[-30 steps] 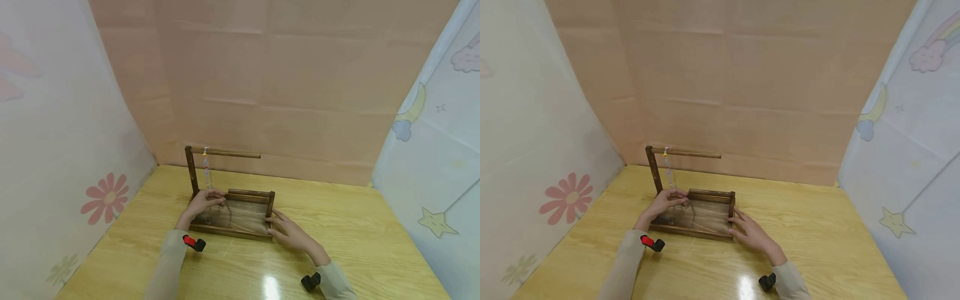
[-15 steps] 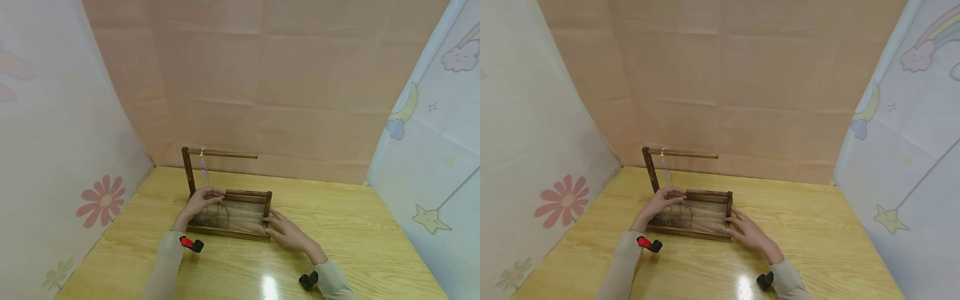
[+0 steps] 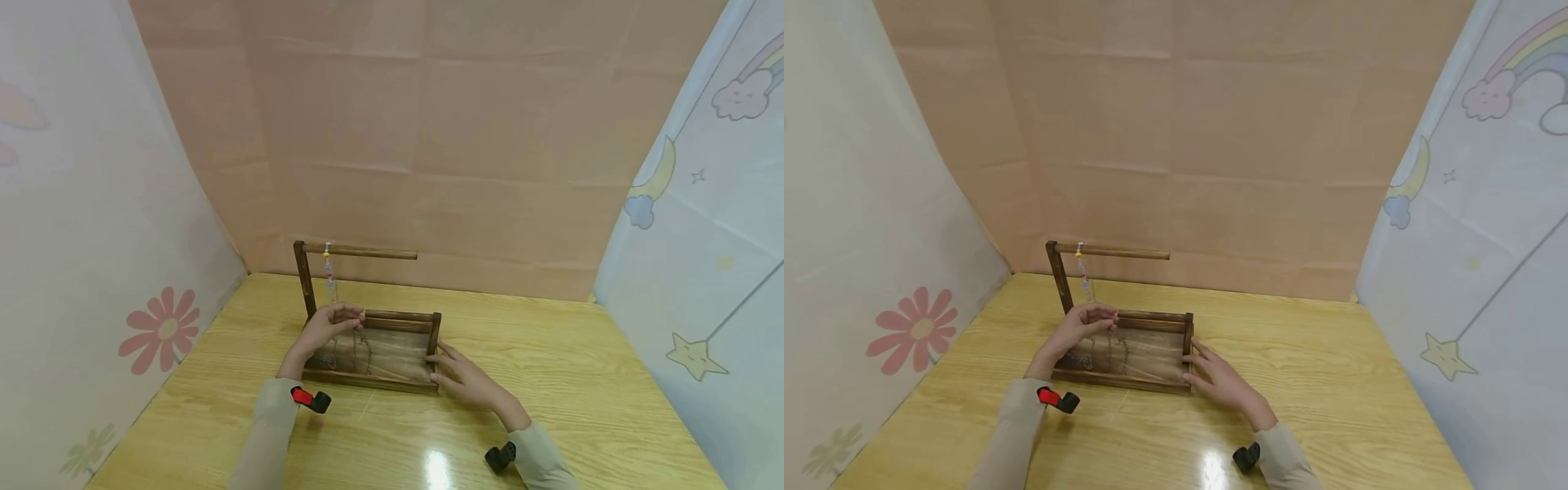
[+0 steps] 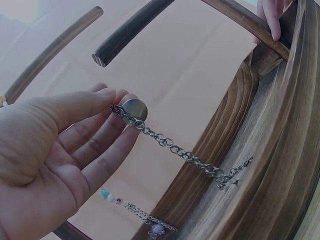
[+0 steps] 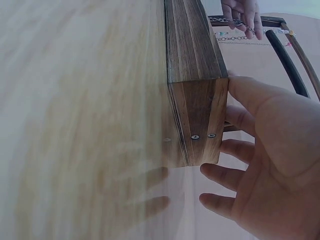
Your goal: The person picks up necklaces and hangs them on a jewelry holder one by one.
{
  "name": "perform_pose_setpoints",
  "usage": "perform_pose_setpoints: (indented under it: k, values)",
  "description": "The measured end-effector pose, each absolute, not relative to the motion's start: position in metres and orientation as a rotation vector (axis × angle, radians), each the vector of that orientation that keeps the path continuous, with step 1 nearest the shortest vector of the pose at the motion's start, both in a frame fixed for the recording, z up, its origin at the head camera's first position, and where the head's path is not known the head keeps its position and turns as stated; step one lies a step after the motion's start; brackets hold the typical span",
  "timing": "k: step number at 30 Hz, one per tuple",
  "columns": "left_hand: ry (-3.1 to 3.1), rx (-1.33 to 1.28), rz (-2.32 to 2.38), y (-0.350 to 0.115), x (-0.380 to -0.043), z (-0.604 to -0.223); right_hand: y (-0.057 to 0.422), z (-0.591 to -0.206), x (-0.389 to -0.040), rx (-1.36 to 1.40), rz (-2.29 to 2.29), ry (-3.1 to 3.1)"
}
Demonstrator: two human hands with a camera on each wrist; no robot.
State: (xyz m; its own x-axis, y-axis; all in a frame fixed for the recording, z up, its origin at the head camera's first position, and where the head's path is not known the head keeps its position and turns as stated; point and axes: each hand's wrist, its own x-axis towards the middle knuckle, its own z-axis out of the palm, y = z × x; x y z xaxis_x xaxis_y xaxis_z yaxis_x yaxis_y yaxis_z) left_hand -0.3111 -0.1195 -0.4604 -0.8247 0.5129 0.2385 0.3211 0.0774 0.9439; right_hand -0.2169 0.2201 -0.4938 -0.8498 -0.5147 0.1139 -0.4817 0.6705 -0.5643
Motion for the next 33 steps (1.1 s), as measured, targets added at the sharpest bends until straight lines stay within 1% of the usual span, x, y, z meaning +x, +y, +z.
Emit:
perform_pose_setpoints:
  k: [13,24,33]
  values:
    - [2.277,0.937,1.840,-0.119,-0.316,-0.448,0.220,-0.494,-0.219,-0.824,-0.928,2.817]
    - [2.305,0.927,1.850,-0.121,-0.312,-0.441,0.221,-0.495,-0.216,-0.851,-0.918,2.812]
    - [2.331,0.944,1.853,-0.120,-0.297,-0.409,0.220,-0.495,-0.216,-0.846,-0.929,2.820]
